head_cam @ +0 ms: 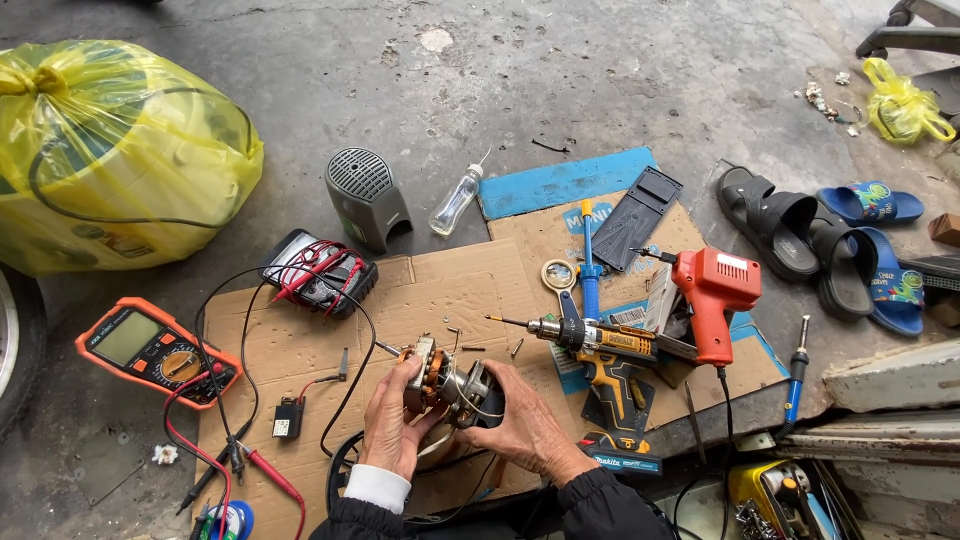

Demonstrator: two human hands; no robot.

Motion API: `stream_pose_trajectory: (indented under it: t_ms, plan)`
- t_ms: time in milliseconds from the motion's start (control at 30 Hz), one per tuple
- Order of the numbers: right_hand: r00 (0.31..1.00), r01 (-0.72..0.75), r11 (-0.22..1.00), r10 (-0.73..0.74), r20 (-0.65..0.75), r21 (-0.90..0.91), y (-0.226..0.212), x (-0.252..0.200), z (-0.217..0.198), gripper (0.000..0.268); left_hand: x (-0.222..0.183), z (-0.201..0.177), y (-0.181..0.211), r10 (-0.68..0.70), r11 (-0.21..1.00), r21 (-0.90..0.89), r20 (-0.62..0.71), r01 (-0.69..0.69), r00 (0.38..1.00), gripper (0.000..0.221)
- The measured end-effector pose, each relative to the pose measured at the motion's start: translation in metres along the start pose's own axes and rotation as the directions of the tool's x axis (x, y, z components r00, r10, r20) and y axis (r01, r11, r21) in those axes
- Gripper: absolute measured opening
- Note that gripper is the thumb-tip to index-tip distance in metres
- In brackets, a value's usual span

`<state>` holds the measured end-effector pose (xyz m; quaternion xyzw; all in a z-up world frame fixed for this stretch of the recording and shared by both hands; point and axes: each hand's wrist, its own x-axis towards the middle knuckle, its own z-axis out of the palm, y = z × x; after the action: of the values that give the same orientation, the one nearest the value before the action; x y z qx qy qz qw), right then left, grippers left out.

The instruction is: Wiring and repairing an electric motor stator by stripping wires, making connections, and testing with a multimeter.

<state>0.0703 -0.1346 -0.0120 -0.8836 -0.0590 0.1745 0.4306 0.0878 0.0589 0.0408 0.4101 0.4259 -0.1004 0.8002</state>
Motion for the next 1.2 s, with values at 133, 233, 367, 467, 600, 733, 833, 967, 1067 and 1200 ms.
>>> stream_pose_trajectory:
  t_ms: [133, 233, 367, 467, 600, 733, 833, 967, 1067, 1200]
  plan:
    - [1.0, -0.013, 0.999, 0.014, 0.028, -0.029, 0.018, 0.006, 0.006, 0.104, 0.001, 0.0, 0.004, 0.004, 0.999, -0.033, -0.048, -0.005, 0.999, 0.051]
    - [1.0, -0.009, 0.998, 0.011, 0.025, -0.066, 0.022, 0.009, 0.007, 0.114, -0.008, 0.003, 0.011, -0.009, 1.0, -0.001, -0.06, 0.009, 0.998, 0.057]
    - [0.987, -0.122, 0.993, 0.121, 0.104, 0.004, -0.008, -0.003, -0.011, 0.112, -0.011, 0.006, 0.011, -0.022, 0.999, -0.027, -0.094, 0.019, 0.995, 0.058]
    - [0.98, -0.154, 0.988, 0.15, 0.129, 0.019, -0.014, -0.004, -0.014, 0.114, -0.011, 0.007, 0.013, -0.024, 0.999, -0.04, -0.121, 0.019, 0.992, 0.055]
    - [0.969, -0.182, 0.982, 0.173, 0.178, 0.038, -0.024, -0.007, -0.021, 0.113, -0.011, 0.004, 0.012, -0.015, 1.0, -0.028, -0.115, 0.012, 0.993, 0.056]
    - [0.952, -0.227, 0.973, 0.23, 0.201, -0.037, -0.04, -0.01, -0.032, 0.114, -0.009, 0.004, 0.011, -0.026, 0.998, -0.055, -0.108, 0.02, 0.994, 0.056]
    - [0.95, -0.222, 0.973, 0.229, 0.211, -0.054, -0.044, -0.013, -0.033, 0.109, -0.008, 0.003, 0.008, -0.023, 0.998, -0.053, -0.122, 0.016, 0.992, 0.048]
    - [0.95, -0.225, 0.973, 0.233, 0.21, -0.057, -0.043, -0.012, -0.034, 0.112, -0.011, 0.003, 0.01, -0.014, 0.998, -0.068, -0.139, 0.005, 0.99, 0.044]
    - [0.939, -0.233, 0.969, 0.245, 0.242, -0.078, -0.039, -0.011, -0.037, 0.118, -0.013, 0.005, 0.01, -0.017, 0.998, -0.057, -0.144, 0.009, 0.989, 0.045]
    - [0.928, -0.232, 0.966, 0.255, 0.272, -0.114, -0.034, -0.006, -0.039, 0.119, -0.015, 0.006, 0.009, -0.014, 1.0, -0.007, -0.14, 0.013, 0.99, 0.048]
